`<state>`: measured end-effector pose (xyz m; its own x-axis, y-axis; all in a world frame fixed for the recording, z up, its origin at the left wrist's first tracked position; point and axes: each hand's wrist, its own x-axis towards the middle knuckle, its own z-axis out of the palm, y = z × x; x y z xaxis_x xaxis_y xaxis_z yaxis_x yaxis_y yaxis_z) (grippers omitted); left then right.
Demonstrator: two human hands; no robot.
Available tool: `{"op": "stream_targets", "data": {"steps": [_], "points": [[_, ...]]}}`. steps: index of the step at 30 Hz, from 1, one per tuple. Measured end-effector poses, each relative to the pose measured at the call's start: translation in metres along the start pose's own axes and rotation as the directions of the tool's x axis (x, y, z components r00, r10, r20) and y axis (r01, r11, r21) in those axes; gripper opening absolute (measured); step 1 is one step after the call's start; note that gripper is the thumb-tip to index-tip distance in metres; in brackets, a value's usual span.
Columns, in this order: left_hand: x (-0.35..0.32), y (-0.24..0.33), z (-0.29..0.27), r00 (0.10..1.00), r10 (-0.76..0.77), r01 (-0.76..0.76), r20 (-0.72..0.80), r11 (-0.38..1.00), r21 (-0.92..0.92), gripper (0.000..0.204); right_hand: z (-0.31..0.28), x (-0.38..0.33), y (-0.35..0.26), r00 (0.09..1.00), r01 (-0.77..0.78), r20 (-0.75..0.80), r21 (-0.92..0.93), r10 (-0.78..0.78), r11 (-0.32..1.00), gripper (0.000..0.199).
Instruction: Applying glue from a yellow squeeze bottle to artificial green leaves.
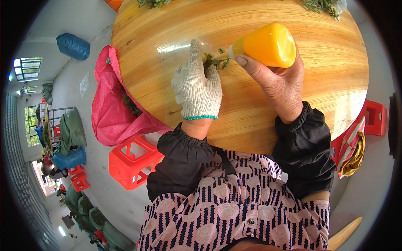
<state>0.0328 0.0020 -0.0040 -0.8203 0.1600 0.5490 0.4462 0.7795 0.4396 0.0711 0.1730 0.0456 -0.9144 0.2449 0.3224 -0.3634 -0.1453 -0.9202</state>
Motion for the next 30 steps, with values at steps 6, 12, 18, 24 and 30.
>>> {"op": "stream_targets", "data": {"steps": [6, 12, 18, 24, 30], "points": [[0.001, 0.0, -0.002, 0.996, 0.084, -0.084, -0.027, 0.996, 0.005, 0.058, -0.008, 0.002, -0.008, 0.999, 0.037, 0.006, -0.08, -0.037, 0.996, 0.036], [0.002, 0.0, -0.002, 0.995, 0.094, -0.094, -0.023, 0.996, 0.006, 0.053, -0.014, 0.004, -0.02, 1.0, 0.028, -0.002, -0.13, -0.028, 0.991, 0.036], [0.005, 0.012, -0.01, 1.0, 0.017, -0.017, -0.01, 0.999, 0.045, 0.052, -0.018, 0.004, -0.02, 0.999, -0.004, -0.033, -0.251, -0.004, 0.968, 0.036], [0.011, 0.024, -0.004, 0.98, 0.201, -0.201, 0.002, 0.979, -0.041, 0.063, -0.022, 0.008, -0.017, 1.0, -0.007, -0.028, -0.203, 0.001, 0.979, 0.039], [0.007, 0.018, 0.005, 0.996, 0.029, -0.02, 0.084, 0.995, -0.098, 0.054, -0.027, 0.01, -0.02, 0.999, -0.043, -0.033, -0.171, 0.038, 0.984, 0.037]]}}
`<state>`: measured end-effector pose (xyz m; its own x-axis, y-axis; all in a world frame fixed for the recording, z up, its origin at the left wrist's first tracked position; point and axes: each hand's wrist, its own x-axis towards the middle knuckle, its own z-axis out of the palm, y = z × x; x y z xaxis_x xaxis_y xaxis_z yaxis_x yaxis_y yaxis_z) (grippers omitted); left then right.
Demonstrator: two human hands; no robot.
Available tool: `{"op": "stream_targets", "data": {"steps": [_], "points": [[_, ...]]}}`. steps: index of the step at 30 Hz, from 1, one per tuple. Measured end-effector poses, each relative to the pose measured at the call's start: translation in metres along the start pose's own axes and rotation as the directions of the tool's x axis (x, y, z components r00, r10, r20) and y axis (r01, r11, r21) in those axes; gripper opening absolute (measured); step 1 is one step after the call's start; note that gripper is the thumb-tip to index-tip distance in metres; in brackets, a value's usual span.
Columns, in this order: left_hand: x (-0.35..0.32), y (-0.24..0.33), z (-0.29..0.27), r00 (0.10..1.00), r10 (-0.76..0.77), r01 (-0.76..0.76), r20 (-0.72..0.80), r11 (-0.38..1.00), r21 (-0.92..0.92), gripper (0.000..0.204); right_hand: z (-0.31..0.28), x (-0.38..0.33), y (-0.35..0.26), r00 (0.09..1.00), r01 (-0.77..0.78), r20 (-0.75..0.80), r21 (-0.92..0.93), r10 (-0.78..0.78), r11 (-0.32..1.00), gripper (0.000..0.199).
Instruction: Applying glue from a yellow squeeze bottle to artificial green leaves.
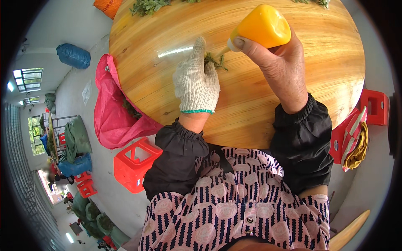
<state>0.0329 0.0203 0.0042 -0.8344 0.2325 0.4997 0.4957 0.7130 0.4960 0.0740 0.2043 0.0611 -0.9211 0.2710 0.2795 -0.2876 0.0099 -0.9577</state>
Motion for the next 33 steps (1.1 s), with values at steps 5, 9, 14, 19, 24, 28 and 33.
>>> {"op": "stream_targets", "data": {"steps": [5, 9, 14, 19, 24, 28, 33], "points": [[-0.003, -0.001, 0.0, 0.998, 0.048, -0.05, 0.037, 0.996, 0.07, 0.054, 0.0, -0.001, -0.004, 0.999, 0.033, 0.036, 0.021, -0.034, 0.999, 0.036], [-0.003, 0.001, 0.0, 0.997, 0.066, -0.068, 0.032, 0.994, 0.091, 0.055, -0.002, -0.001, -0.01, 0.998, 0.05, 0.033, -0.014, -0.05, 0.999, 0.035], [-0.003, 0.001, 0.0, 0.997, 0.066, -0.07, 0.03, 0.988, 0.136, 0.055, -0.006, -0.002, -0.018, 0.996, 0.094, -0.01, 0.234, -0.094, 0.968, 0.045], [-0.001, -0.002, 0.003, 0.994, 0.109, -0.107, -0.01, 0.988, 0.113, 0.05, -0.001, -0.004, -0.009, 0.993, 0.099, 0.061, 0.058, -0.103, 0.993, 0.04], [-0.002, -0.002, 0.002, 0.992, 0.127, -0.125, -0.015, 0.988, 0.094, 0.049, 0.0, -0.003, -0.003, 0.992, 0.121, 0.033, -0.051, -0.12, 0.991, 0.032], [-0.002, 0.0, 0.0, 0.993, 0.121, -0.12, -0.015, 0.99, 0.068, 0.048, -0.004, 0.0, -0.006, 0.993, 0.072, 0.08, 0.117, -0.082, 0.991, 0.044], [-0.001, 0.0, 0.001, 0.991, 0.135, -0.134, -0.006, 0.986, 0.096, 0.047, -0.005, 0.0, -0.005, 0.994, 0.089, 0.054, 0.101, -0.095, 0.991, 0.043]]}}
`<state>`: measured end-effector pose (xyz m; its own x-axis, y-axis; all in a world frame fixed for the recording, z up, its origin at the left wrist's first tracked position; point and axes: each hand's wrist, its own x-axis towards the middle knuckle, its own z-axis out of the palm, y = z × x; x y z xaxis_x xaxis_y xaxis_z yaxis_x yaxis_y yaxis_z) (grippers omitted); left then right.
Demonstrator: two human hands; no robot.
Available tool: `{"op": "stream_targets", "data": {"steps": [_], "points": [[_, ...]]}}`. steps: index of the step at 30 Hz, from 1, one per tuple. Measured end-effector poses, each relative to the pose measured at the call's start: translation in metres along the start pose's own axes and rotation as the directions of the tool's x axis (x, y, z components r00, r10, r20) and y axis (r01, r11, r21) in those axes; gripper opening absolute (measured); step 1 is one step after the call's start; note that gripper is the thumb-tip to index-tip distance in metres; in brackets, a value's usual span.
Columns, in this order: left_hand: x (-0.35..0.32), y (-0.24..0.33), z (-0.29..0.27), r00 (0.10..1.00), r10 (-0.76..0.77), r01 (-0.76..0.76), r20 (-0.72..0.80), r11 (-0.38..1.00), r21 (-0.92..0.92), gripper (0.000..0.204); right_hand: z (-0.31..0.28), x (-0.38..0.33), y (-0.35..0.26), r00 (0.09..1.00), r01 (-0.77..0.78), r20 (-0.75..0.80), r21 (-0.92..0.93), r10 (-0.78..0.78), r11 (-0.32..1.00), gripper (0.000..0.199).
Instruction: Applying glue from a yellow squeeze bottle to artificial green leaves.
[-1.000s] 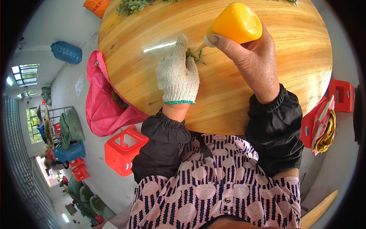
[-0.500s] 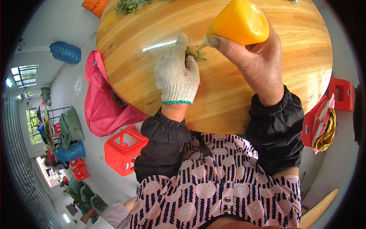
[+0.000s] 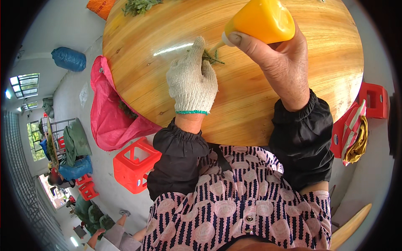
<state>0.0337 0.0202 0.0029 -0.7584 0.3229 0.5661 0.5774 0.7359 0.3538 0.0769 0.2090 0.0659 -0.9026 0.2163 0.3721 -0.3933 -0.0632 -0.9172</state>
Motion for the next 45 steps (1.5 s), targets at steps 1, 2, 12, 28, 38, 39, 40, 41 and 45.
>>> {"op": "stream_targets", "data": {"steps": [1, 2, 12, 28, 38, 39, 40, 41, 45], "points": [[0.0, 0.0, 0.0, 1.0, 0.013, -0.013, -0.012, 1.0, 0.029, 0.046, 0.0, 0.0, 0.001, 1.0, 0.001, 0.012, 0.038, -0.001, 0.999, 0.042], [0.0, 0.0, 0.0, 1.0, 0.009, -0.008, -0.01, 1.0, 0.025, 0.046, 0.001, 0.001, 0.002, 1.0, 0.001, 0.023, 0.076, -0.003, 0.997, 0.042], [0.001, 0.0, 0.001, 1.0, 0.011, -0.012, 0.012, 0.997, 0.079, 0.045, -0.002, 0.002, 0.003, 0.998, -0.018, 0.063, 0.106, 0.012, 0.994, 0.042], [-0.001, -0.003, 0.004, 0.998, 0.051, -0.05, -0.022, 0.997, 0.067, 0.044, -0.009, 0.005, -0.002, 0.994, 0.109, 0.005, -0.087, -0.109, 0.99, 0.044], [-0.001, -0.004, 0.006, 0.998, 0.042, -0.041, -0.035, 0.998, 0.044, 0.042, -0.014, 0.001, -0.029, 0.999, -0.002, -0.035, -0.09, -0.001, 0.996, 0.051], [0.0, -0.004, 0.006, 0.999, 0.034, -0.032, -0.03, 0.999, 0.043, 0.041, -0.015, 0.001, -0.033, 0.999, -0.033, -0.038, -0.095, 0.03, 0.995, 0.051], [-0.001, -0.004, 0.005, 1.0, 0.018, -0.018, -0.014, 0.999, 0.039, 0.041, -0.014, 0.005, -0.033, 0.998, -0.062, -0.03, -0.024, 0.061, 0.998, 0.051], [-0.001, -0.004, 0.004, 0.999, 0.024, -0.023, -0.024, 0.999, 0.043, 0.041, -0.015, 0.005, -0.034, 0.997, -0.077, -0.027, 0.011, 0.077, 0.997, 0.05], [0.0, 0.0, -0.001, 0.998, -0.012, 0.008, 0.068, 0.999, 0.051, 0.046, -0.019, 0.004, -0.033, 0.972, -0.199, -0.132, -0.047, 0.192, 0.979, 0.048]]}}
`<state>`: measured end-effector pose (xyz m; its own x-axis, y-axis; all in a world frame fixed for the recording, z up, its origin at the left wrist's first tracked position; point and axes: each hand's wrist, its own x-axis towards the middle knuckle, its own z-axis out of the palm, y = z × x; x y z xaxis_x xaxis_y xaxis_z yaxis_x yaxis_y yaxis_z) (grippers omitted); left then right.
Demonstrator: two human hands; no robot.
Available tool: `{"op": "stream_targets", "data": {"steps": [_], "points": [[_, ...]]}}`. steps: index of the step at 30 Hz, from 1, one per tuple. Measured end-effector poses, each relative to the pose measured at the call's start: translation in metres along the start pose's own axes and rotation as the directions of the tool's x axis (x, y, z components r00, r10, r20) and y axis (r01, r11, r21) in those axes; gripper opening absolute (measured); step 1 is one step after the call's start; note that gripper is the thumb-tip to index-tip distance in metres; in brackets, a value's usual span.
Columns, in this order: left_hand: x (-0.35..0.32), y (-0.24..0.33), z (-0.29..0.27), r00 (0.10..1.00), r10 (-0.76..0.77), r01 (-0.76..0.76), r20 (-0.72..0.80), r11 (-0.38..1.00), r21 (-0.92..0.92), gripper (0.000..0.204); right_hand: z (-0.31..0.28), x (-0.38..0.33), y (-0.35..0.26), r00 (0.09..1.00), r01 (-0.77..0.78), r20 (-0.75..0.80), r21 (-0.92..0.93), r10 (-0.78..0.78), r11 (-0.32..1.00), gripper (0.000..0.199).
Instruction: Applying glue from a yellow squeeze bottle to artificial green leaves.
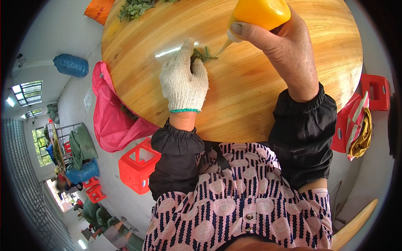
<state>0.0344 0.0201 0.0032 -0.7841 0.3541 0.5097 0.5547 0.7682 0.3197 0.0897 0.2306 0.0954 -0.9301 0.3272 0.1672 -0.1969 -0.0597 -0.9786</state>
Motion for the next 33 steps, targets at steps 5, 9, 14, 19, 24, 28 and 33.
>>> {"op": "stream_targets", "data": {"steps": [5, 9, 14, 19, 24, 28, 33], "points": [[-0.001, 0.003, -0.004, 0.996, -0.085, 0.084, 0.04, 0.996, 0.008, 0.056, -0.015, 0.008, 0.006, 0.987, 0.14, 0.034, 0.277, -0.156, 0.951, 0.036], [-0.001, -0.001, -0.005, 0.991, -0.108, 0.12, 0.074, 0.976, -0.18, 0.062, -0.034, 0.016, 0.016, 0.993, 0.002, -0.114, 0.235, 0.026, 0.972, 0.033], [-0.005, -0.006, -0.012, 0.999, -0.036, 0.037, 0.016, 0.997, -0.07, 0.063, -0.048, 0.029, 0.047, 0.998, -0.009, -0.062, 0.239, 0.024, 0.971, 0.027], [-0.048, -0.065, -0.058, 0.831, -0.453, 0.235, -0.323, 0.813, -0.533, 0.049, -0.046, 0.043, 0.058, 0.989, -0.091, -0.059, 0.459, 0.132, 0.884, 0.023], [-0.086, -0.183, -0.11, 0.619, -0.69, 0.753, -0.376, 0.657, 0.033, 0.049, -0.043, 0.046, 0.067, 0.966, -0.137, -0.074, 0.661, 0.246, 0.738, 0.02], [-0.067, -0.197, -0.124, 0.541, -0.832, 0.84, -0.127, 0.542, 0.031, 0.051, -0.046, 0.048, 0.082, 0.973, -0.089, -0.084, 0.726, 0.216, 0.682, 0.022], [0.019, -0.126, -0.093, 0.942, -0.177, 0.163, -0.285, 0.984, -0.073, 0.046, -0.051, 0.064, 0.095, 0.961, -0.042, -0.161, 0.72, 0.226, 0.693, 0.025]]}}
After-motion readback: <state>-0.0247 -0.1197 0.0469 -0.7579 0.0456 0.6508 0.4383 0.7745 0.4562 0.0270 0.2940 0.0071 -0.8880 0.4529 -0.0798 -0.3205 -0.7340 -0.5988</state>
